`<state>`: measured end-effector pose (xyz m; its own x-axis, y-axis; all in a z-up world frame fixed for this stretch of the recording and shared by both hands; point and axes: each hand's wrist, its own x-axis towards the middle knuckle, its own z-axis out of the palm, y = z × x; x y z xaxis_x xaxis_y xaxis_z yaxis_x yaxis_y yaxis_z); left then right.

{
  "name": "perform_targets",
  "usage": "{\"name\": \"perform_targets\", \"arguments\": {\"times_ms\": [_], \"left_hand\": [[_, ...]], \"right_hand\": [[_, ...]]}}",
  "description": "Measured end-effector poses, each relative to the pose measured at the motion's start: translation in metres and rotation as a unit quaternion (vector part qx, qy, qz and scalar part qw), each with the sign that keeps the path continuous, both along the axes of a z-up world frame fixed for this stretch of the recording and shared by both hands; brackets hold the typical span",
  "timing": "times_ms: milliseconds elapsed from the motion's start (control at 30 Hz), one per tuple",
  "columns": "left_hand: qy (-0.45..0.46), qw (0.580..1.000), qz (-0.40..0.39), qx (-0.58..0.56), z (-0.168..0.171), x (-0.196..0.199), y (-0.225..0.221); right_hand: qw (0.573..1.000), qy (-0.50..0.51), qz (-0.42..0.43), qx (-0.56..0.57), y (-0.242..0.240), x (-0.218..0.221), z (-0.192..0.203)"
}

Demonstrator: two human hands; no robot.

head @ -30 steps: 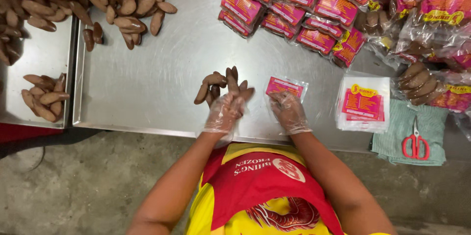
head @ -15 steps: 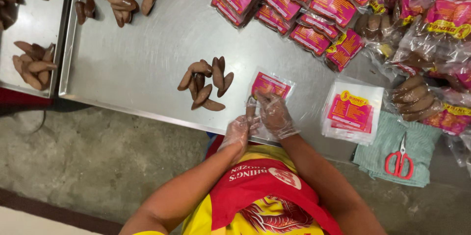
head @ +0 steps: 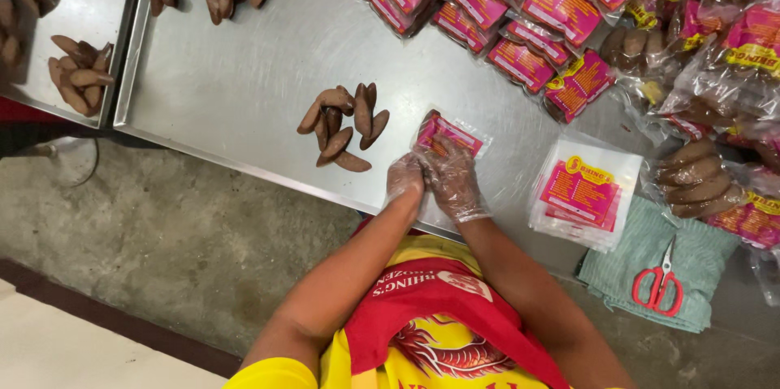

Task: The person places brown, elongated food items into small plastic bags on a metal table. They arrange the items inside the bags and then move the filled packages to a stack on the right side of the table. The process is repeated continuously throughout the video.

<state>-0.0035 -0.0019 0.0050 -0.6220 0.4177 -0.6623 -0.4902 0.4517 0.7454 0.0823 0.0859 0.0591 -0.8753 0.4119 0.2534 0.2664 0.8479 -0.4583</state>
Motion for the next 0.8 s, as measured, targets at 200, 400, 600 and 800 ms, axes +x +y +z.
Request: {"name": "perform_targets", "arguments": {"times_ms": [200,400,600,800], "left_hand": [[0.246,0.935,-0.230,-0.111,0.102,-0.066,-0.062],[0.442,0.843,-0.256,-0.171,0.141,-0.136,-0.102],[0.344,0.901,-0.250,-0.087,0.090,-0.147,-0.113],[-0.112,0.992,-0.058,-0.011,0.088,-0.103,-0.125]], "right_hand": [[0.996,0.029,-0.032,-0.076,-0.002,0.001,-0.012],[0.992,-0.074,-0.068,-0.070,-0.002,-0.004,0.001],[0.987,-0.031,-0.112,-0.112,-0.004,0.002,0.002],[0.987,-0.090,-0.107,-0.083,0.000,-0.002,0.000]]}}
